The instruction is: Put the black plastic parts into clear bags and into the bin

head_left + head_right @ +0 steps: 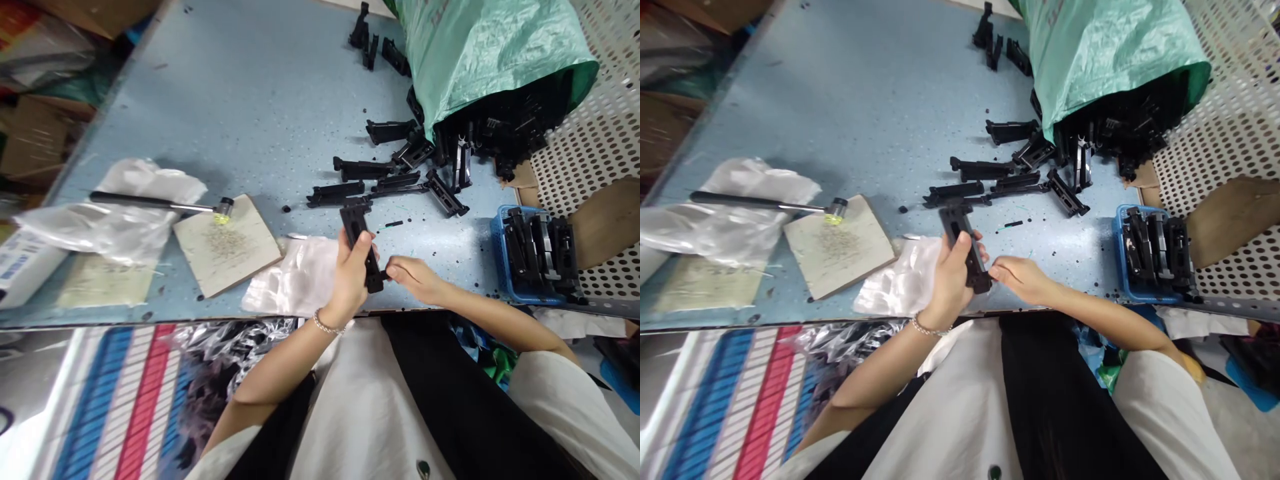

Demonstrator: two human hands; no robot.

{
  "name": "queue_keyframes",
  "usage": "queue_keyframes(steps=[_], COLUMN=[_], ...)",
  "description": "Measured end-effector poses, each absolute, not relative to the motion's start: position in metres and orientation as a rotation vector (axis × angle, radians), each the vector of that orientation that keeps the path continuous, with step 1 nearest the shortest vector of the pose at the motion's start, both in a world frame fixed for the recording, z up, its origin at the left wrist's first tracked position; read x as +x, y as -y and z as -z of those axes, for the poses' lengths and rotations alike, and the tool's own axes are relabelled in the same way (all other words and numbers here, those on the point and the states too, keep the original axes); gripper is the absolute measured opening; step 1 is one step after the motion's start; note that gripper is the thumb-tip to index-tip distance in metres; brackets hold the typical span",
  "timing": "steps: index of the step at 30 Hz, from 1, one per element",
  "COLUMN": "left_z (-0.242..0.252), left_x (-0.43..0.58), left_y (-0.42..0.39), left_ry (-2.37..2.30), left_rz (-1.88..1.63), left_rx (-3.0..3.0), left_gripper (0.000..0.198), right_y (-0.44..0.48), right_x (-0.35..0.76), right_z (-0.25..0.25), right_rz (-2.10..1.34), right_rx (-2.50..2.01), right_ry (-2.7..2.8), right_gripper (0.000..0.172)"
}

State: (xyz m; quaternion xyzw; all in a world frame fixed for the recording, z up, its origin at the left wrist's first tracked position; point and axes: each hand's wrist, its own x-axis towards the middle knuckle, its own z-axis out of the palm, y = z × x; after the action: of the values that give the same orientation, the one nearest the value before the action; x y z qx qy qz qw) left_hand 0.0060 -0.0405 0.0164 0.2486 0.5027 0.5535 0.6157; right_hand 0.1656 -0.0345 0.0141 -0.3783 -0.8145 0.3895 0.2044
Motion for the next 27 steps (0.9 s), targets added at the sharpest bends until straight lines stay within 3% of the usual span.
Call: queue_keyframes(steps=[5,8,12,14,17,21,24,27], left_z=[-0.018,-0.021,-0.023,-0.021,-0.015,-0.001,0.024,0.055], left_x=[0.007,0.016,0.017,0.013,0.011,0.02,0.028,0.033], left_y=[0.03,0.036,0.04,0.038,0.035,0.036,0.034,0.031], left_ry=[-0.984,-0.978,-1.052,-1.046,-1.015,-1.057,-1.152,-1.271], left_rz=[-0.848,-0.829,-1.362,-1.323,-1.097,-1.1,-1.227,-1.132], left_rx=[0.153,0.158,0.332,0.331,0.259,0.293,0.386,0.599], left_gripper=[0.045,0.044,0.045,0.052,0.058,0.06,0.053,0.035], right_y=[0.013,0.014,0.026,0.026,0.02,0.018,0.012,-0.018], right_x=[0.177,0.175,0.17,0.172,0.179,0.182,0.184,0.199], right_z=[-0.037,-0.039,-0.031,-0.03,-0.029,-0.017,-0.003,0.01], right_rz=[-0.351,-0.52,-0.897,-0.847,-0.487,-0.249,-0.438,-0.466], right_rx=[-0.542,-0.528,-0.917,-0.961,-0.771,-0.57,-0.784,-1.275], right_ry=[2.763,2.78,2.572,2.601,2.776,2.865,2.849,2.666], right_gripper=[0.036,0.047,0.065,0.055,0.035,0.039,0.043,0.033])
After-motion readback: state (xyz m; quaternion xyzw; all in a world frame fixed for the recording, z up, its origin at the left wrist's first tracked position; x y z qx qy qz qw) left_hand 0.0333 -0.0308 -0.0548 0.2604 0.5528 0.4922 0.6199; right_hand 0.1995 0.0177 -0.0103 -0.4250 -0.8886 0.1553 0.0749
